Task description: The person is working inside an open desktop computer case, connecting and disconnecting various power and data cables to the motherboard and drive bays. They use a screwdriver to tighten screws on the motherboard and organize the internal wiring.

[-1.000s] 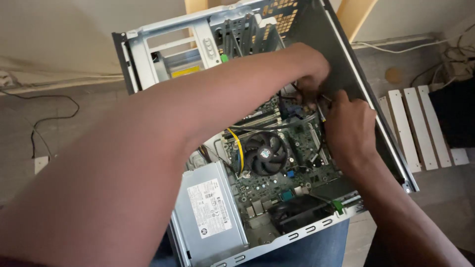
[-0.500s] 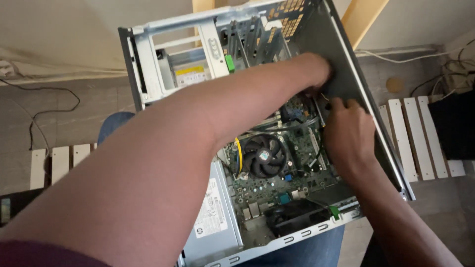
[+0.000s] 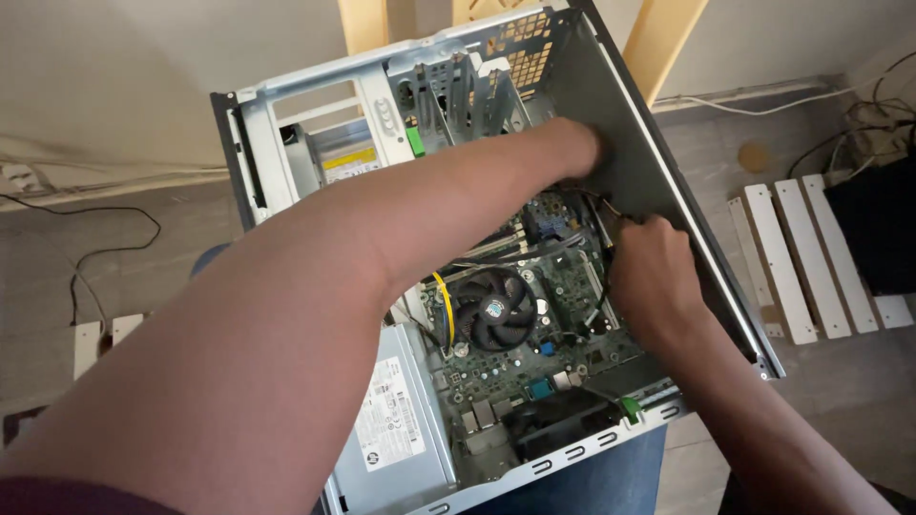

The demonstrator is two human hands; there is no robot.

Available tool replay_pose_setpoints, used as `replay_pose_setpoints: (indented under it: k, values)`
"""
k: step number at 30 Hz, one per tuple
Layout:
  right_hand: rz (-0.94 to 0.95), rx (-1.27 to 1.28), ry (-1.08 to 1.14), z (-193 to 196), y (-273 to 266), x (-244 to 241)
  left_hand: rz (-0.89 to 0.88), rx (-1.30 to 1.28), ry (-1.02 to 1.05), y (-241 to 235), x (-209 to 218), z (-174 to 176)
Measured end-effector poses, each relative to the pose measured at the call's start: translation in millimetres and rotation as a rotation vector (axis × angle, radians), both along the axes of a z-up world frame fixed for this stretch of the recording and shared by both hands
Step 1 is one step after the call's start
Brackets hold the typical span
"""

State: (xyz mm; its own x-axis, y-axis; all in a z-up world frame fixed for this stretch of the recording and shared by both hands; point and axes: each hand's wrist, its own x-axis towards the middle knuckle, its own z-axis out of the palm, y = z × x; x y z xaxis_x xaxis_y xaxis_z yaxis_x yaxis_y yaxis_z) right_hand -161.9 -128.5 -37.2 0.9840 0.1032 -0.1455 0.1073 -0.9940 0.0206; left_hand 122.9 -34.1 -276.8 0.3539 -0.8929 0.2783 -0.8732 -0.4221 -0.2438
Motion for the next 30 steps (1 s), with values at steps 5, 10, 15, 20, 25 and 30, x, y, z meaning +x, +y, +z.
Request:
replay_pose_setpoints:
  k: [5, 10, 15, 20, 25, 30]
  values:
    - [-0.018, 0.015, 0.002, 5, 2, -8, 0.142, 0.209, 0.26, 13, -26, 71]
    - [0.016, 0.041, 0.071, 0, -7, -19, 0.116, 0.137, 0.159, 1, 19, -6]
    - [-0.041, 0.054, 0.171, 30, 0, -34, -0.24, 0.016, -0.018, 21, -10, 55]
    - [-0.035, -0.045, 0.23, 47, -3, -39, 0.405, -0.298, 0.488, -31, -74, 86]
    - [0.085, -0.116, 0.293, 37, -9, -31, 0.393, -0.356, 0.383, 5, -99, 118]
    - [0.005, -0.04, 0.362, 4, -23, -20, 0.275, -0.416, 0.433, 22, -112, 115]
